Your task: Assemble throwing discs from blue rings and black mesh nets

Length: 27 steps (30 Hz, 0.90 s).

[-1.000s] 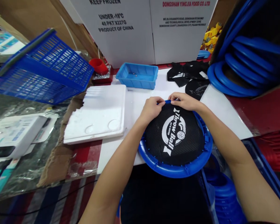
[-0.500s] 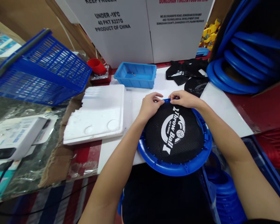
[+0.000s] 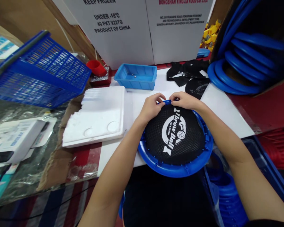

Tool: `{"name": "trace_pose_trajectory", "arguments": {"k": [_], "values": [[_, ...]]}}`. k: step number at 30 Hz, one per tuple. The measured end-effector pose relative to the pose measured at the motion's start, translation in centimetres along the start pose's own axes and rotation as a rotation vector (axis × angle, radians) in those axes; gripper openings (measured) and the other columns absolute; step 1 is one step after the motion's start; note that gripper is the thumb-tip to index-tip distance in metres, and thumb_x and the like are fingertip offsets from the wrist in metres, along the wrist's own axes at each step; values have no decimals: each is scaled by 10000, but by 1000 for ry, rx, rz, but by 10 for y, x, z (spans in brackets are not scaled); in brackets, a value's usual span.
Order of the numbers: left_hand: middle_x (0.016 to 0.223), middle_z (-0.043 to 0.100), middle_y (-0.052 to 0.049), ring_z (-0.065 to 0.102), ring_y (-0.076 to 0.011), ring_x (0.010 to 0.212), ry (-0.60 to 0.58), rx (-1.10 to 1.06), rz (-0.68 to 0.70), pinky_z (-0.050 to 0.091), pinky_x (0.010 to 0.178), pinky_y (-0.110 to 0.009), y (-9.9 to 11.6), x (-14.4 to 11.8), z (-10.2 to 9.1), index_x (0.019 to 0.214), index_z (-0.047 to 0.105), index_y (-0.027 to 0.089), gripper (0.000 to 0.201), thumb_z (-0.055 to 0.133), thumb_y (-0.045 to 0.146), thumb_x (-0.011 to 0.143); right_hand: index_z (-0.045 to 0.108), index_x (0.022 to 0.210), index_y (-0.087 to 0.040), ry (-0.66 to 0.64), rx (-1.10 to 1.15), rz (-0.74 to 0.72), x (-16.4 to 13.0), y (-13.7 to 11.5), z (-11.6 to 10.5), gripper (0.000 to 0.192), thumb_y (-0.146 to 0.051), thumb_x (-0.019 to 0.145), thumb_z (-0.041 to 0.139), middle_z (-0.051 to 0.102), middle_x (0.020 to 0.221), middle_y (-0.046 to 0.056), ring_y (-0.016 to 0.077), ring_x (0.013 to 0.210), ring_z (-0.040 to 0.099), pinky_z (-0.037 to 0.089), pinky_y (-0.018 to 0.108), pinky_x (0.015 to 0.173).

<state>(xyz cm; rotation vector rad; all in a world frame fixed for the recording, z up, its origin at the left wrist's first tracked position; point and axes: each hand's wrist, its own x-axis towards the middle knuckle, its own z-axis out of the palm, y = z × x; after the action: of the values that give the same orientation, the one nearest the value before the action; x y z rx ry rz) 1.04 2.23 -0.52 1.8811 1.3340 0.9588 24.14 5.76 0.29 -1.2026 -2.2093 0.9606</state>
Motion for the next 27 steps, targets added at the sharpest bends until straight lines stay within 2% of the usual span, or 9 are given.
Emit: {"name": "trace_pose_trajectory", "arguments": {"k": [4,8,12,16,18,20,23,27], "values": [[854,777,-21,669,-200,784,-77,53,50,517,809,-341,3,0,-5,991,751,210,171,709,115,855,680,791,-204,-4,3,5,-1,-3,-1,47,-210,837,673,767,958,33,203,885,657,487,341,871],[854,776,-23,672,-203,791,-103,128,60,515,812,-348,3,0,-8,970,756,211,154,703,110,867,691,808,-200,-24,14,6,-2,-4,-3,37,-217,839,679,773,993,40,203,901,658,491,341,883],[931,803,-42,708,-212,861,-82,127,91,545,847,-353,2,-1,-8,971,757,213,87,697,183,915,714,833,-202,-15,28,4,-2,-5,-1,43,-222,841,678,777,996,37,209,921,665,506,345,897],[1049,814,-66,732,-223,942,-28,171,172,568,903,-370,6,-7,-13,986,767,218,104,666,239,969,761,911,-196,40,21,-19,-5,-5,-3,105,-221,841,687,784,959,41,220,939,690,529,362,928],[1077,819,-71,742,-232,976,-36,190,212,574,952,-389,9,-11,-15,1021,779,221,123,669,265,990,773,921,-194,80,28,-40,-8,-5,-9,113,-243,848,702,804,1013,61,230,975,713,550,368,946],[1131,826,-77,755,-244,1049,-96,191,256,572,1025,-413,12,-15,-15,1073,790,224,140,683,269,996,792,917,-196,83,31,-71,-13,-5,-19,130,-292,865,721,818,1129,86,247,1047,731,566,379,976],[1250,813,-97,744,-268,1187,-201,225,325,550,1123,-456,12,-19,-11,1167,792,224,200,676,230,1004,838,928,-215,-50,17,-120,-20,-4,-33,166,-353,885,755,802,1312,92,282,1195,729,544,430,1097],[1312,785,-119,733,-272,1224,-228,303,358,551,1145,-477,9,-21,-5,1247,777,219,292,588,160,1032,885,1002,-270,-186,-48,-96,-21,2,-38,182,-373,867,819,788,1387,56,326,1332,697,456,484,1245]]}}
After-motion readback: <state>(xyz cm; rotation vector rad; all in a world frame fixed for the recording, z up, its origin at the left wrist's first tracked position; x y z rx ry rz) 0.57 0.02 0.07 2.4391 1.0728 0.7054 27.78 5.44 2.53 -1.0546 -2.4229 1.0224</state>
